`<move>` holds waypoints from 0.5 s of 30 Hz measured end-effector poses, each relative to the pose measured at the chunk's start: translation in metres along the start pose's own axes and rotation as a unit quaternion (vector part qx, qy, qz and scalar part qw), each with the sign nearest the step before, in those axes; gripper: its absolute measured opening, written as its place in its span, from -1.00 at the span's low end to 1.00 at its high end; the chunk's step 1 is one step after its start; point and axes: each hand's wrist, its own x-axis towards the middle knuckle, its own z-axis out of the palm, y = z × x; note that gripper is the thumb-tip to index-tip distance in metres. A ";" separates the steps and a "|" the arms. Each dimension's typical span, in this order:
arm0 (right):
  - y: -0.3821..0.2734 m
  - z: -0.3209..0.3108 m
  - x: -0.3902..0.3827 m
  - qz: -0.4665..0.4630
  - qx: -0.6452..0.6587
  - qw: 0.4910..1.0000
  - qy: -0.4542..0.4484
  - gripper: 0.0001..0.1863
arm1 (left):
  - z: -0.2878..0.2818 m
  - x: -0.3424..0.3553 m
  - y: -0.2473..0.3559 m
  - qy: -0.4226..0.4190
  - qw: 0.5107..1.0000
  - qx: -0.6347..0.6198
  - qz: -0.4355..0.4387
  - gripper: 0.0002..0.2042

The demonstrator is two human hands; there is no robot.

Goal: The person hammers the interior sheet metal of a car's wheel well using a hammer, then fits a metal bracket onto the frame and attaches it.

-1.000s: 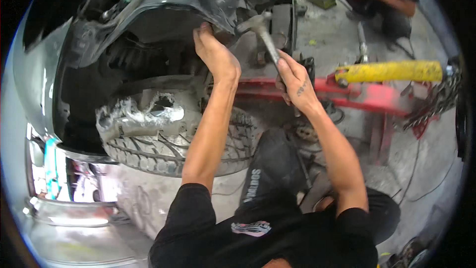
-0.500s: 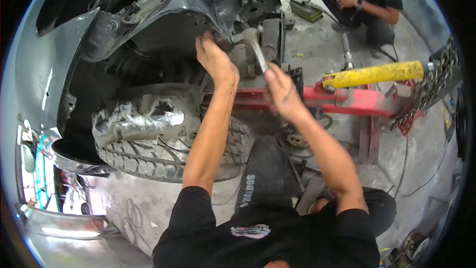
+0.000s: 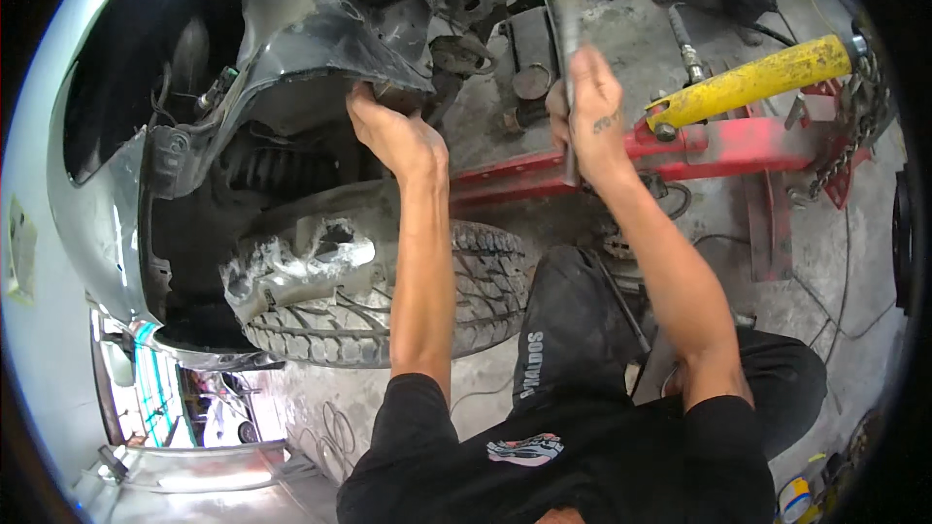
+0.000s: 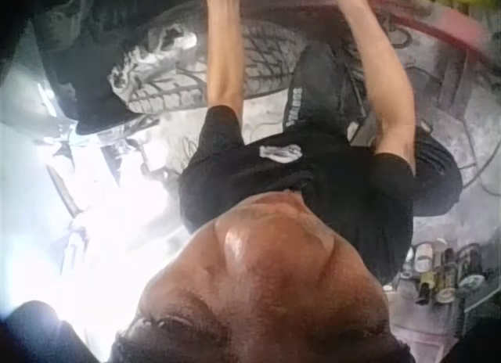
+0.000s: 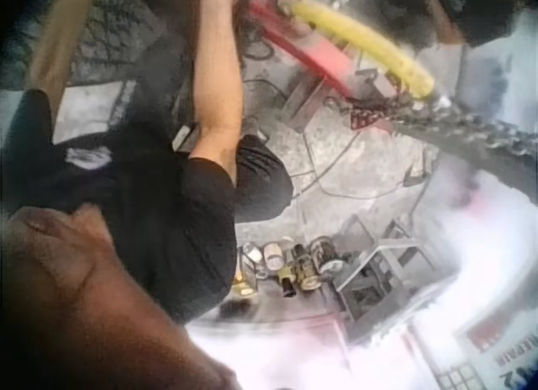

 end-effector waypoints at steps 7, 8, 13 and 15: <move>0.037 0.004 0.007 -0.116 -0.244 0.950 -0.159 -0.41 | -0.005 0.005 -0.001 -0.025 1.000 -0.010 -0.010 -0.55; 0.025 0.002 0.007 -0.115 -0.247 0.950 -0.149 -0.41 | -0.004 -0.001 0.008 -0.025 1.000 -0.007 -0.010 -0.55; 0.018 0.036 -0.013 -0.089 -0.096 0.991 -0.022 -0.41 | 0.004 0.006 0.000 -0.038 0.998 0.026 0.030 -0.58; 0.039 0.042 -0.019 -0.122 -0.233 0.958 -0.114 -0.46 | 0.005 0.002 -0.001 -0.031 0.999 0.006 0.007 -0.60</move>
